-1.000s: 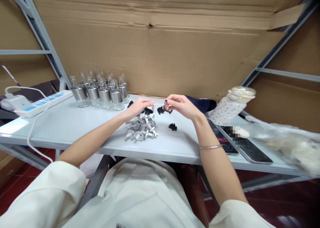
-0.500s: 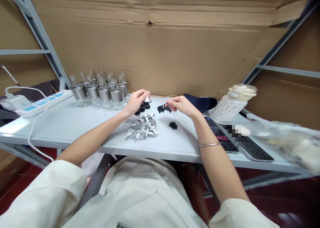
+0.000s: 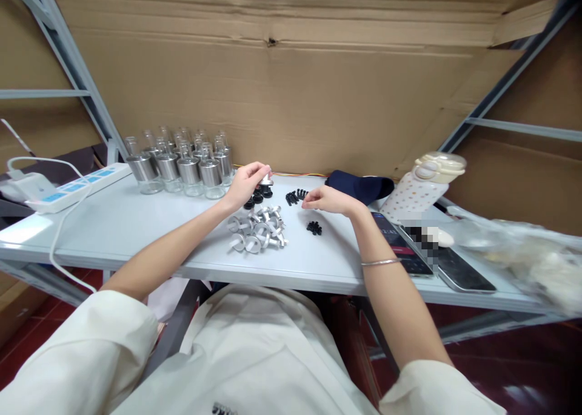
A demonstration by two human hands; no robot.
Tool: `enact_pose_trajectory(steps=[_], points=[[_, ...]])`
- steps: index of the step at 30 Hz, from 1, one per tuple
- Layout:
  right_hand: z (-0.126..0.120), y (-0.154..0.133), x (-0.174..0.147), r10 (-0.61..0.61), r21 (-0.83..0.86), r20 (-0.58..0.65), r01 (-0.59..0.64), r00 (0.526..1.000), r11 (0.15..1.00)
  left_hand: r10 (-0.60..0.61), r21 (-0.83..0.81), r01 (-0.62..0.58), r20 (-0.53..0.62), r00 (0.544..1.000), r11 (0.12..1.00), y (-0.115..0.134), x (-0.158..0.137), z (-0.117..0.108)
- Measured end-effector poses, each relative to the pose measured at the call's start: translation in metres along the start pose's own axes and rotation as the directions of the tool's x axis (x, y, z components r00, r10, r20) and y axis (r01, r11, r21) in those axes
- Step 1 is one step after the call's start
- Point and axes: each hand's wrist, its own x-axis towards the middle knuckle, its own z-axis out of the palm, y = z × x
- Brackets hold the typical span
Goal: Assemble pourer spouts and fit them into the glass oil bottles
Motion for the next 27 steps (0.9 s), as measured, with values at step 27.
enact_pose_trajectory(steps=[27], points=[[-0.0092, 0.0025, -0.0068, 0.204, -0.03, 0.255, -0.203, 0.945, 0.979, -0.009, -0.04, 0.011, 0.054, 0.999, 0.999, 0.0063, -0.0029, 0.0014]])
